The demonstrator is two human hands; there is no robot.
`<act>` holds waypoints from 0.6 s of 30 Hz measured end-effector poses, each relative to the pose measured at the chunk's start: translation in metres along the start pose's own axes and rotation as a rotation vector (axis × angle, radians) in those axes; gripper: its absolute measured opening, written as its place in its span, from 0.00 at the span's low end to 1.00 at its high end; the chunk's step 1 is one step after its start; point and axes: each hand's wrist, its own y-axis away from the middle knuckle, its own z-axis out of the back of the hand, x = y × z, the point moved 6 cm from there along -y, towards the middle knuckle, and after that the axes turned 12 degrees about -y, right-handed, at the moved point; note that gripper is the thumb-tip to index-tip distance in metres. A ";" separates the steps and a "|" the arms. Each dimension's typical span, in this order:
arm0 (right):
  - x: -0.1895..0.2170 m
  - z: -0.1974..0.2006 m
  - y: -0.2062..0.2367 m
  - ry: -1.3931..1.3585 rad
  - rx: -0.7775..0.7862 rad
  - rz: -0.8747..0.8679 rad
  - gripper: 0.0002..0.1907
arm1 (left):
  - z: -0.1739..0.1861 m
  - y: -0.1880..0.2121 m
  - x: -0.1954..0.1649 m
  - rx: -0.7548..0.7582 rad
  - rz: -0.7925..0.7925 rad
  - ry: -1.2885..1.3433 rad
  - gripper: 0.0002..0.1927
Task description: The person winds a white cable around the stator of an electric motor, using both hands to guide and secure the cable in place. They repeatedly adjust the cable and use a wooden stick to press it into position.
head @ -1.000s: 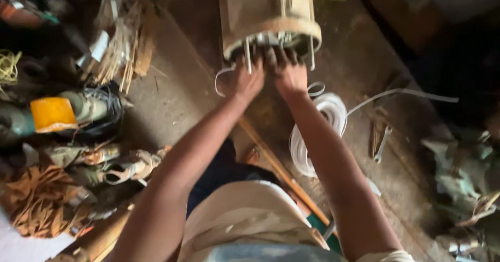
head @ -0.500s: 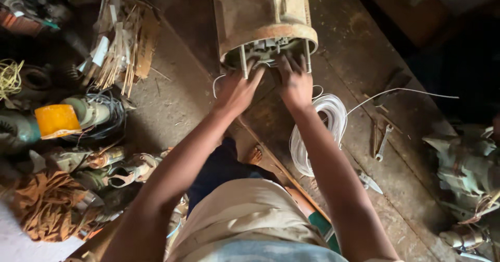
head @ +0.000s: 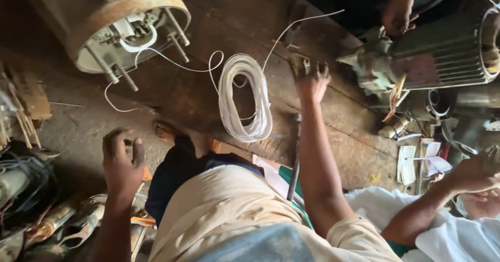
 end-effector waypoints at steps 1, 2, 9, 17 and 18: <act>-0.019 -0.002 0.002 0.079 0.031 0.002 0.13 | -0.011 0.004 -0.003 -0.006 -0.018 -0.004 0.14; -0.023 -0.006 0.007 0.056 0.075 0.037 0.13 | -0.018 0.008 -0.004 -0.009 -0.035 -0.009 0.14; -0.048 -0.020 0.030 -0.197 0.201 -0.208 0.13 | -0.057 0.018 -0.047 -0.011 -0.082 0.041 0.13; -0.072 -0.024 -0.039 0.031 0.048 0.225 0.16 | -0.076 0.029 -0.097 0.009 -0.124 0.025 0.13; -0.075 -0.024 -0.044 0.067 0.058 0.305 0.17 | -0.076 0.034 -0.100 -0.007 -0.156 0.004 0.12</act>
